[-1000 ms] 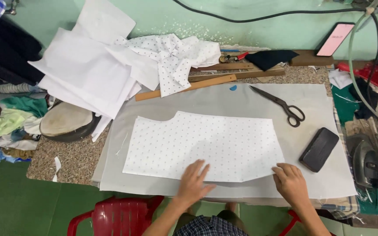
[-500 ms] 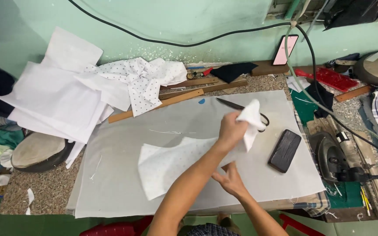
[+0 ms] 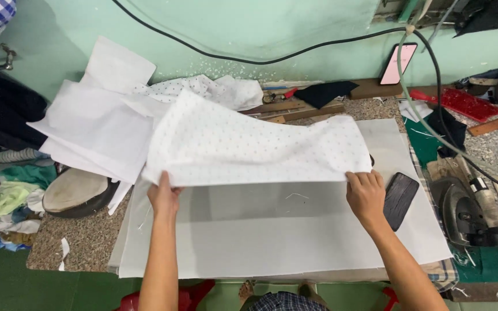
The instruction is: The person irons several pieces of white patterned fabric on a work table using a steam iron and a black pressing block. They repeatedly fold, press, and cut the fabric with scissors, then place the finished pieces on a red chair.
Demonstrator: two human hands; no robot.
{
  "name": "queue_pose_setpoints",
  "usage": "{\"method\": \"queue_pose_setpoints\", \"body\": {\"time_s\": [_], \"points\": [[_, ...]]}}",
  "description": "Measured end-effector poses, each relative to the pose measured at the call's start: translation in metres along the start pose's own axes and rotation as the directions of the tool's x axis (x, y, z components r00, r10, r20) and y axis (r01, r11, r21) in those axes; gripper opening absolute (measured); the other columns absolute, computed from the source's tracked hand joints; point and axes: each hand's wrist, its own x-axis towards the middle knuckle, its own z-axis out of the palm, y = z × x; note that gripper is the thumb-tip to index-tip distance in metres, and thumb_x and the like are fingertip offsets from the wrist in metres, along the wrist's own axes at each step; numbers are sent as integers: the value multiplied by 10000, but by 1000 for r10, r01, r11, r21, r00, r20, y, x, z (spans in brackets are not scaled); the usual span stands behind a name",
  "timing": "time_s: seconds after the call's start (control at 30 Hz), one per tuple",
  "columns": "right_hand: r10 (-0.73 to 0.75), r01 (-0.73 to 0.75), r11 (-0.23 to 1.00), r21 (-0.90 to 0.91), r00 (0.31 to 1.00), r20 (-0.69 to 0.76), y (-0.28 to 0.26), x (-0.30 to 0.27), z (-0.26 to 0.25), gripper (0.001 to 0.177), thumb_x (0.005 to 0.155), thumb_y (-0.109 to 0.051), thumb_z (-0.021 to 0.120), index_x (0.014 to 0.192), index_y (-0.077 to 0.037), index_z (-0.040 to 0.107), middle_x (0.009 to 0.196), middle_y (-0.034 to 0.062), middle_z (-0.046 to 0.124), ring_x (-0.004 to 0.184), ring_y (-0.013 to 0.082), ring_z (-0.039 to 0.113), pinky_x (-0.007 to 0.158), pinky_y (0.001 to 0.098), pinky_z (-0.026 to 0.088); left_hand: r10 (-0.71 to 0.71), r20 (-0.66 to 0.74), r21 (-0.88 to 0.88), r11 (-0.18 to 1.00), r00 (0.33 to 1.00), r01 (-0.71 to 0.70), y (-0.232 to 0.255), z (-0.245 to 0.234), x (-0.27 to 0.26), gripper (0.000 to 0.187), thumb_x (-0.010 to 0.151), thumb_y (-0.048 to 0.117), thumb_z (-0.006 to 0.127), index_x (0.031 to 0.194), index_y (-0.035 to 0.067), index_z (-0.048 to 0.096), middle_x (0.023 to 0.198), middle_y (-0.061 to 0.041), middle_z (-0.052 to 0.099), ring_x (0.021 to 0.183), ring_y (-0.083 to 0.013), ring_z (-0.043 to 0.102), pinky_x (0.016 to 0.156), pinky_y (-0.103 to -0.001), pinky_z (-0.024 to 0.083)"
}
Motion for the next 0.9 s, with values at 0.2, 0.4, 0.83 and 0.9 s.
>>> {"method": "queue_pose_setpoints", "body": {"time_s": [0.2, 0.4, 0.83, 0.9], "points": [[-41, 41, 999, 0, 983, 179, 4, -120, 20, 173, 881, -112, 746, 979, -253, 774, 918, -22, 730, 1006, 165, 708, 1120, 357, 463, -260, -121, 225, 933, 958, 282, -81, -117, -40, 537, 1034, 198, 652, 1416, -118, 447, 1268, -339, 558, 1061, -476, 670, 803, -588, 641], [-110, 93, 992, 85, 970, 216, -1, -192, 4, 162, 928, -119, 675, 1074, -169, 727, 1091, 77, 707, 1134, 289, 657, 1058, 465, 487, -315, -214, 307, 877, 925, 370, -58, -136, -66, 496, 978, 202, 681, 1346, -103, 547, 1292, -177, 624, 1157, -268, 625, 877, -422, 632], [388, -391, 917, -77, 832, 398, 39, -275, -47, 453, 795, -80, 619, 1221, -183, 729, 1430, 126, 600, 1370, 366, 535, 1013, 549, 480, 629, 180, 786, 370, 756, -495, -98, -125, -92, 422, 1094, 95, 650, 1418, -139, 516, 1263, -310, 485, 1091, -424, 580, 891, -535, 500], [355, -337, 931, -138, 924, 144, 88, -258, -67, 390, 887, -86, 649, 1272, -108, 707, 1369, 148, 661, 1304, 375, 611, 1017, 495, 481, 723, 545, 491, 134, 424, -861, -131, -71, -111, 349, 1001, 52, 694, 1282, -119, 578, 1245, -289, 602, 1170, -452, 577, 1049, -538, 481]]}}
